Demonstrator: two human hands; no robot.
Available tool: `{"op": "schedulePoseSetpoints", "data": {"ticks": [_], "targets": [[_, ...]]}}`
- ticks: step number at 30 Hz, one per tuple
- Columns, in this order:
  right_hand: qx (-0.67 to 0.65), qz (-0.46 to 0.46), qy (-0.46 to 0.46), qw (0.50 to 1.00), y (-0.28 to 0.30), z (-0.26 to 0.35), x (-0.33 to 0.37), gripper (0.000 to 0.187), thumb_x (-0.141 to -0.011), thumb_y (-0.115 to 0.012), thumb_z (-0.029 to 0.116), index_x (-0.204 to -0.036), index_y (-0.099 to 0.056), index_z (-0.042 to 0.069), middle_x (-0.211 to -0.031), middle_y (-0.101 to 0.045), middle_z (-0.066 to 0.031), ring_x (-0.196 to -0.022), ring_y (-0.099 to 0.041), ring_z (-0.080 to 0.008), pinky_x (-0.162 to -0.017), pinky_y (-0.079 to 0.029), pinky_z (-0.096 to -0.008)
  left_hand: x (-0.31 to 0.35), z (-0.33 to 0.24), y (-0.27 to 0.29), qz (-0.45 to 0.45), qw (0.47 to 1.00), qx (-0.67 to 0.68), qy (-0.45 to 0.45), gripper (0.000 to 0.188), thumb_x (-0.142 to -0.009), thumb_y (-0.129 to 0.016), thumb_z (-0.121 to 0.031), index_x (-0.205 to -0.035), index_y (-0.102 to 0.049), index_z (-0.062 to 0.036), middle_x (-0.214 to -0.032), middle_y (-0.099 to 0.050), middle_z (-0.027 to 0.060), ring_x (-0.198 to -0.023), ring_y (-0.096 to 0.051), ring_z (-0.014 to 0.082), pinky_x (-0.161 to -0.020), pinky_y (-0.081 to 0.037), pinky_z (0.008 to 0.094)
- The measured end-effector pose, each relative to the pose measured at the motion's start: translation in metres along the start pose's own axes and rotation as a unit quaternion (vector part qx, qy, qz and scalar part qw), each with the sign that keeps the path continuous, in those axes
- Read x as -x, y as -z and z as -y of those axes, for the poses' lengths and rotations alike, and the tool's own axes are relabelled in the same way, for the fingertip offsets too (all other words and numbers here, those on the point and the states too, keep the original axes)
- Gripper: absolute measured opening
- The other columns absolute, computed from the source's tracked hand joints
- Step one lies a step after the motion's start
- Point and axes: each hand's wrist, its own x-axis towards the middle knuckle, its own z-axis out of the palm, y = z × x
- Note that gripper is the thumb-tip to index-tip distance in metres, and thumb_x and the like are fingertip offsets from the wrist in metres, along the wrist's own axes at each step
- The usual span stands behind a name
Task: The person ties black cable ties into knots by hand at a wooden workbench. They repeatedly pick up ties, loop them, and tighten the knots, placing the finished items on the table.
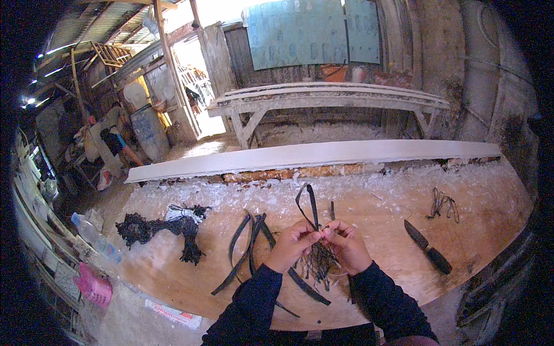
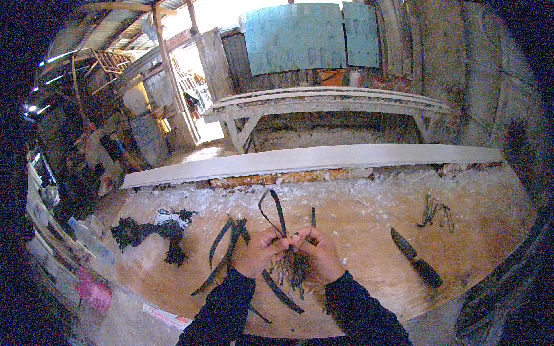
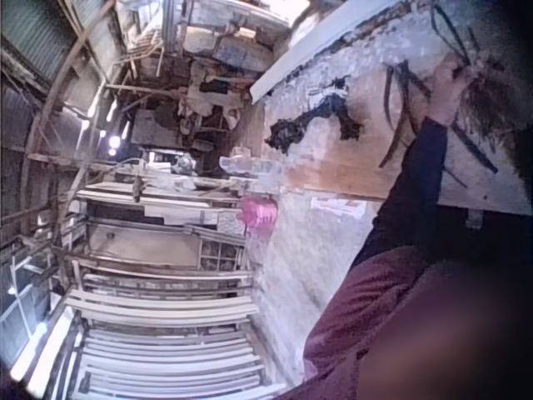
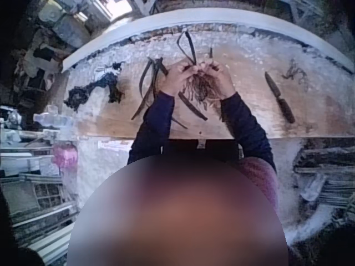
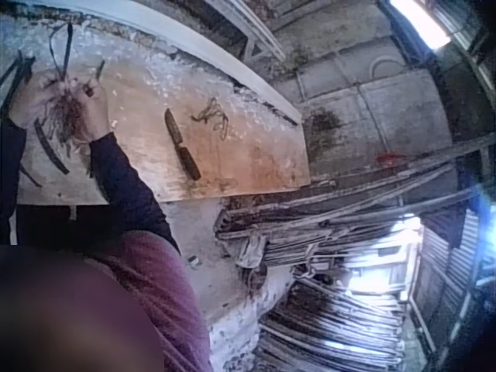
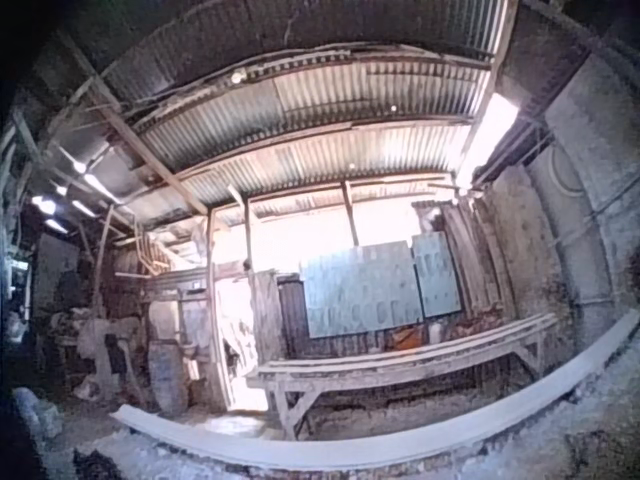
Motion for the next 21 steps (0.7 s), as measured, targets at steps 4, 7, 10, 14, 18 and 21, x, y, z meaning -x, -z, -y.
{"op": "schedulePoseSetpoints", "data": {"ticks": [4,7,10,14,18,21], "targets": [[0.045,-0.024,0.022,0.998,0.003,-0.004,-0.003,0.006,-0.080,-0.059,0.008,-0.084,-0.056,0.005,-0.080,-0.059,-0.0019,-0.071,-0.055,-0.0096,-0.066,-0.045,-0.0229,0.000,0.001,0.001,0.000,1.000,-0.014,0.013,0.021,-0.083,-0.058,-0.023,-0.084,-0.056,-0.0028,-0.069,-0.053,0.0000,-0.058,-0.046,0.0074,-0.051,-0.037,0.0201],[0.081,-0.007,0.054,0.995,0.007,-0.004,-0.003,0.006,-0.079,-0.060,0.008,-0.082,-0.056,0.005,-0.080,-0.060,-0.0034,-0.071,-0.057,-0.0115,-0.067,-0.045,-0.0235,-0.001,0.001,0.001,0.011,0.999,0.029,0.033,0.020,-0.083,-0.057,-0.023,-0.085,-0.056,-0.0031,-0.069,-0.053,0.0001,-0.058,-0.047,0.0077,-0.051,-0.037,0.0200],[0.139,0.010,0.108,0.984,0.007,-0.003,-0.003,0.006,-0.079,-0.061,0.010,-0.077,-0.057,0.005,-0.079,-0.059,-0.0019,-0.072,-0.055,-0.0107,-0.066,-0.045,-0.0250,-0.001,0.001,0.001,0.008,0.997,0.047,0.066,0.019,-0.083,-0.057,-0.023,-0.087,-0.057,-0.0038,-0.072,-0.055,0.0006,-0.060,-0.047,0.0076,-0.052,-0.038,0.0209],[0.369,0.012,0.260,0.892,0.003,0.002,-0.001,0.006,-0.076,-0.060,0.008,-0.076,-0.057,0.003,-0.079,-0.058,-0.0061,-0.073,-0.056,-0.0179,-0.065,-0.045,-0.0290,0.001,0.000,-0.001,-0.009,0.987,0.141,0.077,0.017,-0.084,-0.057,-0.023,-0.085,-0.058,-0.0063,-0.072,-0.055,-0.0016,-0.060,-0.046,0.0059,-0.052,-0.037,0.0207],[0.552,0.013,0.382,0.741,-0.003,0.008,0.005,0.010,-0.070,-0.060,0.004,-0.080,-0.056,0.003,-0.084,-0.057,-0.0115,-0.075,-0.056,-0.0278,-0.066,-0.045,-0.0338,0.003,-0.002,-0.002,-0.032,0.976,0.180,0.118,0.016,-0.084,-0.057,-0.023,-0.078,-0.057,-0.0079,-0.068,-0.050,-0.0039,-0.058,-0.042,0.0033,-0.048,-0.033,0.0181],[0.603,0.015,0.426,0.674,-0.007,0.010,0.006,0.017,-0.065,-0.060,0.000,-0.081,-0.056,0.004,-0.092,-0.057,-0.0114,-0.076,-0.056,-0.0292,-0.065,-0.045,-0.0340,0.002,-0.001,0.001,-0.023,0.982,0.142,0.121,0.014,-0.083,-0.057,-0.020,-0.078,-0.057,-0.0077,-0.067,-0.049,-0.0048,-0.055,-0.041,0.0029,-0.046,-0.032,0.0175]]}}
